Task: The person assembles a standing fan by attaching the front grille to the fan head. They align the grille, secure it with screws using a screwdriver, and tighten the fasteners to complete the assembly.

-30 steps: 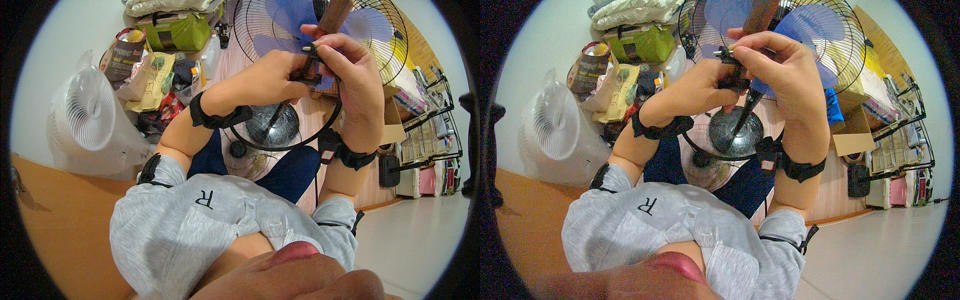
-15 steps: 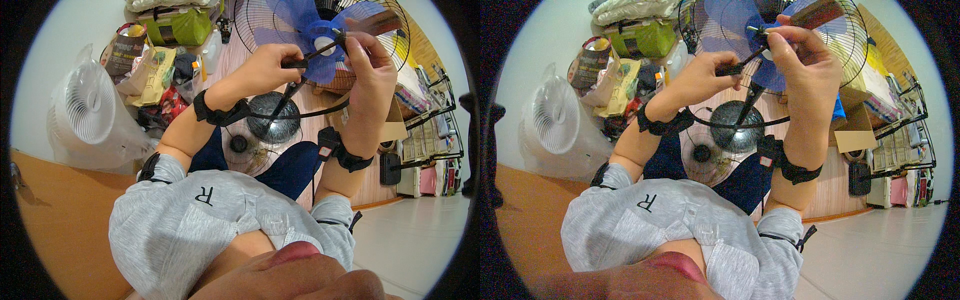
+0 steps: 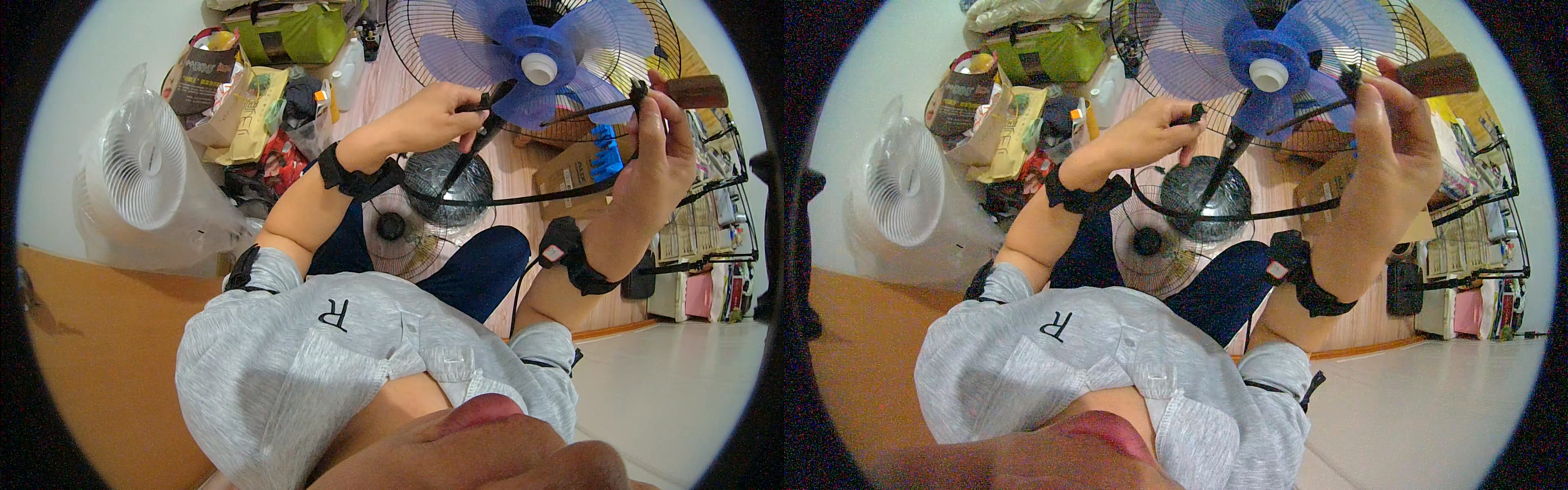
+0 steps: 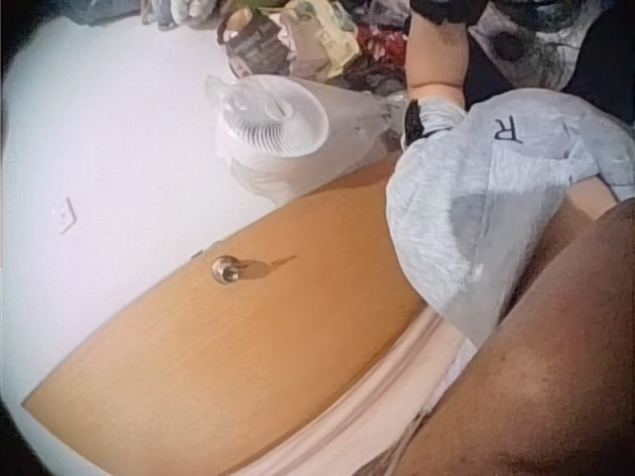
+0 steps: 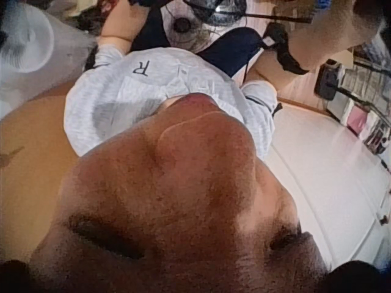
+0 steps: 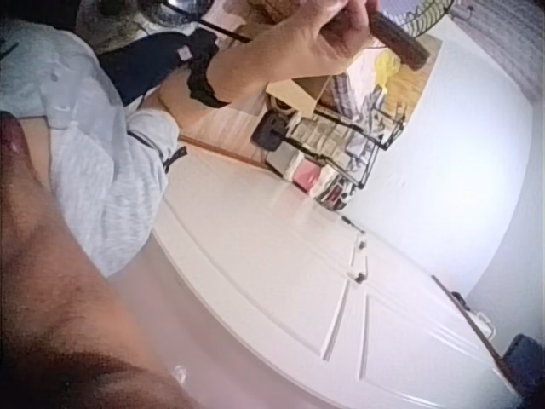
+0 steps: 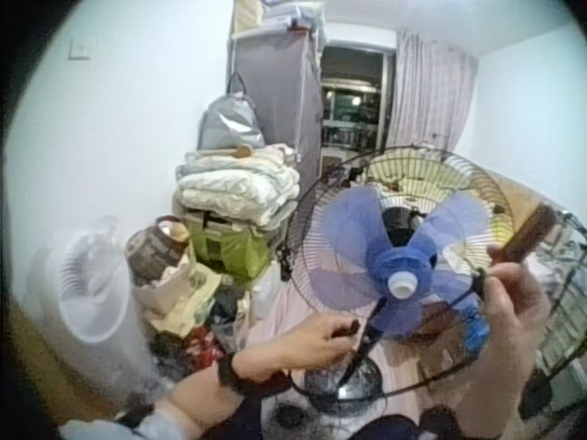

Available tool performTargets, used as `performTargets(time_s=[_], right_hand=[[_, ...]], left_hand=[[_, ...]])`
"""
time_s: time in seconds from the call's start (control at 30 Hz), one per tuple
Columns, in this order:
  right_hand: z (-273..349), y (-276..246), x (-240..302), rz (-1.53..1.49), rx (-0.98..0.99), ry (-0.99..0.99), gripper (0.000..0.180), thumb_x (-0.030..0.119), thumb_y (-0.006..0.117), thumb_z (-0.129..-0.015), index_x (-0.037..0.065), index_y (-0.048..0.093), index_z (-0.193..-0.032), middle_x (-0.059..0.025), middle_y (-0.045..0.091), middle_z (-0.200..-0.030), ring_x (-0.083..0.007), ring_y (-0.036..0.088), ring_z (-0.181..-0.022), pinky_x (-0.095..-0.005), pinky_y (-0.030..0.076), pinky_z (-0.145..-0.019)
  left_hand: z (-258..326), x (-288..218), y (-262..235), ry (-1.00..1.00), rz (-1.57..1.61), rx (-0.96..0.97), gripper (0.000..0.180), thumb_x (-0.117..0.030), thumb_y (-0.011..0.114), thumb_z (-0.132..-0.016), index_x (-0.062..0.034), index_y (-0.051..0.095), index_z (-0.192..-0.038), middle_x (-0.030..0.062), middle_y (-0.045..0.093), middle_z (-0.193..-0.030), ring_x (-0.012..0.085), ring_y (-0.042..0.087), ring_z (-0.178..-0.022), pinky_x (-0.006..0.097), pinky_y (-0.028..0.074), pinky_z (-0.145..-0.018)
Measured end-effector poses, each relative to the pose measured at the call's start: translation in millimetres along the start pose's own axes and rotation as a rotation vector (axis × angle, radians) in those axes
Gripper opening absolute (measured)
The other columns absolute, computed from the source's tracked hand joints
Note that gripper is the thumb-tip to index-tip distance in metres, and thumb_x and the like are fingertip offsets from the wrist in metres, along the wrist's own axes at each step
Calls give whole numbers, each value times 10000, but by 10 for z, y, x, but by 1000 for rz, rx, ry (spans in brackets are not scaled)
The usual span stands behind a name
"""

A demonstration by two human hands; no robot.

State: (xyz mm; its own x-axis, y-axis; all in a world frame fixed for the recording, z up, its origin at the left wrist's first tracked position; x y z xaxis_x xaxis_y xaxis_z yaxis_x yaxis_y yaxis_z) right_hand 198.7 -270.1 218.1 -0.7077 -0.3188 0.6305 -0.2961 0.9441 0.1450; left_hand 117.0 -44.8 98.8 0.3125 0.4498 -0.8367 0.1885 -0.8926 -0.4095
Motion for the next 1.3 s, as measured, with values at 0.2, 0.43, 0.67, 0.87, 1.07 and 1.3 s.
performTargets(time_s=[0.2, 0.43, 0.67, 0.87, 1.07, 1.3], right_hand=[[-126, -310, -132, -1, -94, 46, 133, 35, 693, -959, -32, 743, -1062, -145, 708, -1227, -59, 619, -790, -165, 490, -656], [-352, -692, -273, 23, -168, 17, 135, 54, 717, -945, -26, 750, -1048, -108, 732, -1180, -44, 599, -735, -164, 474, -635], [-462, -922, -405, 2, -228, 38, 158, 95, 758, -918, -16, 760, -1032, -57, 746, -1069, -41, 566, -704, -177, 444, -628], [-434, -940, -589, -143, -174, 143, 175, 109, 742, -932, -11, 746, -1060, -25, 704, -847, -70, 574, -670, -192, 428, -590], [-420, -1063, -632, -60, -194, 136, 191, 110, 730, -951, -30, 717, -1080, -62, 677, -844, -119, 579, -682, -229, 449, -605], [-491, -1146, -488, -61, -295, 27, 191, 104, 741, -936, -36, 711, -1061, -47, 670, -819, -105, 582, -660, -202, 476, -607]], left_hand=[[105, -25, -278, -212, 433, -49, 245, -227, 604, -1039, -10, 695, -1105, 56, 744, -877, 31, 452, -528, 203, 362, -482], [183, -92, -866, -124, 868, -152, 261, -208, 680, -1008, -24, 675, -1193, -18, 642, -879, 45, 440, -632, 185, 364, -546], [160, -65, -1133, -20, 1487, -93, 236, -247, 633, -1039, -22, 569, -1013, 18, 442, -887, 115, 430, -771, 238, 388, -650], [218, 321, -1118, -102, 1909, -277, 200, -178, 640, -990, -33, 564, -876, 35, 420, -825, 171, 438, -776, 295, 399, -695], [553, 980, -982, -281, 1084, -653, 368, -421, 577, -1047, -99, 740, -973, 6, 542, -827, 160, 461, -728, 311, 425, -685], [674, 478, -1260, 92, -528, -1100, 343, -357, 721, -960, -16, 760, -957, 77, 728, -798, 178, 686, -730, 342, 526, -676]])
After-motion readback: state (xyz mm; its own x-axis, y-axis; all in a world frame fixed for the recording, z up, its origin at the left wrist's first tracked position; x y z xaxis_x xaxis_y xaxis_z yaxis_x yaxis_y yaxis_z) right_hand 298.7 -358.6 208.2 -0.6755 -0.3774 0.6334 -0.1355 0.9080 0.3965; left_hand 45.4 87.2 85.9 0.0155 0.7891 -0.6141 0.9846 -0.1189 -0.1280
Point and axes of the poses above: each hand's wrist, its own z-axis away from the middle knuckle, its own y-axis out of the palm, x = y × z, the point moved 6 cm from there along -z, towards the middle knuckle
